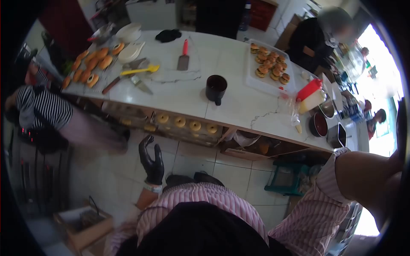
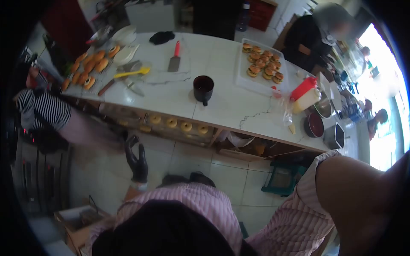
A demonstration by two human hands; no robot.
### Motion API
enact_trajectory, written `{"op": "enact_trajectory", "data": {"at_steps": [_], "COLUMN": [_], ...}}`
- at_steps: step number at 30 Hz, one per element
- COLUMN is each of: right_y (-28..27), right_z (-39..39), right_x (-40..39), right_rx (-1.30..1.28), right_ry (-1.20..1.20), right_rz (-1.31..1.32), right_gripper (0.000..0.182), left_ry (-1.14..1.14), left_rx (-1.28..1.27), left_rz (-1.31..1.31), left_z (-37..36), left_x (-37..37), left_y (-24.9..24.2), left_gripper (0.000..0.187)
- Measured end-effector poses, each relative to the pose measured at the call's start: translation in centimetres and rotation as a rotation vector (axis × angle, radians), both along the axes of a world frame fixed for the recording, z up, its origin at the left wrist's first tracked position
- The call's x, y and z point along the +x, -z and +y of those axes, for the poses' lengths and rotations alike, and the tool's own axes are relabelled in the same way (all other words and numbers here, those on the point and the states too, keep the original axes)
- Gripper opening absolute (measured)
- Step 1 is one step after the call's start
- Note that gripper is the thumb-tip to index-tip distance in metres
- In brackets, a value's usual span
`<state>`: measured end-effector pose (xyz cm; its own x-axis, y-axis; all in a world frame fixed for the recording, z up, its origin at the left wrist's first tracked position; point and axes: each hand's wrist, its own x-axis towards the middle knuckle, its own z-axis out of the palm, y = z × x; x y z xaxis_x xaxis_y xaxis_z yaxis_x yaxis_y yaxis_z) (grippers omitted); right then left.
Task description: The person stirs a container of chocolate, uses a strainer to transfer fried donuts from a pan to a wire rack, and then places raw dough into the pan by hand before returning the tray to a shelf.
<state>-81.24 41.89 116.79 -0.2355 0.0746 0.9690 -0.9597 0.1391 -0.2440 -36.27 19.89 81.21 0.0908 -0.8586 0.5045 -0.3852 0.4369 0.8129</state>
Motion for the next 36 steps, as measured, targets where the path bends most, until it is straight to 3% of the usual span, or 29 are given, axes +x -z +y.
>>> {"op": "enact_trajectory", "data": {"at_steps": [6,11,18,21,25,30,36], "right_y": [0.1,3.4,7.4,9.2,11.1,13.2,15.5], "right_z": [-9.2,-16.8,-25.8,-29.5,-33.8,-39.2,-44.6], "right_x": [0.7,3.5,11.6,16.4,24.2,35.9,50.9], "right_rx": [0.02,0.035,0.044,0.037,0.01,0.005,-0.11], "right_ry": [-0.233,-0.444,-0.727,-0.848,-0.983,-1.174,-1.611], "right_rz": [0.02,-0.009,-0.017,-0.022,0.016,0.087,0.174], "right_gripper": [0.031,0.03,0.029,0.029,0.028,0.028,0.027], "left_ry": [-0.065,-0.18,-0.357,-0.387,-0.402,-0.364,-0.432], "left_rx": [-0.015,0.007,0.164,0.129,0.299,0.335,0.4], "left_rz": [-0.029,-0.097,-0.073,-0.019,0.055,-0.001,-0.013], "left_z": [-0.1,-0.4,0.1,-0.6,-2.4,-6.1,-9.6], "left_x": [0.8,4.0,8.6,11.2,15.5,22.7,31.2], "left_y": [1.2,3.7,6.4,8.3,9.9,12.0,16.4], "left_gripper": [0.033,0.034,0.031,0.032,0.033,0.031,0.031]}}
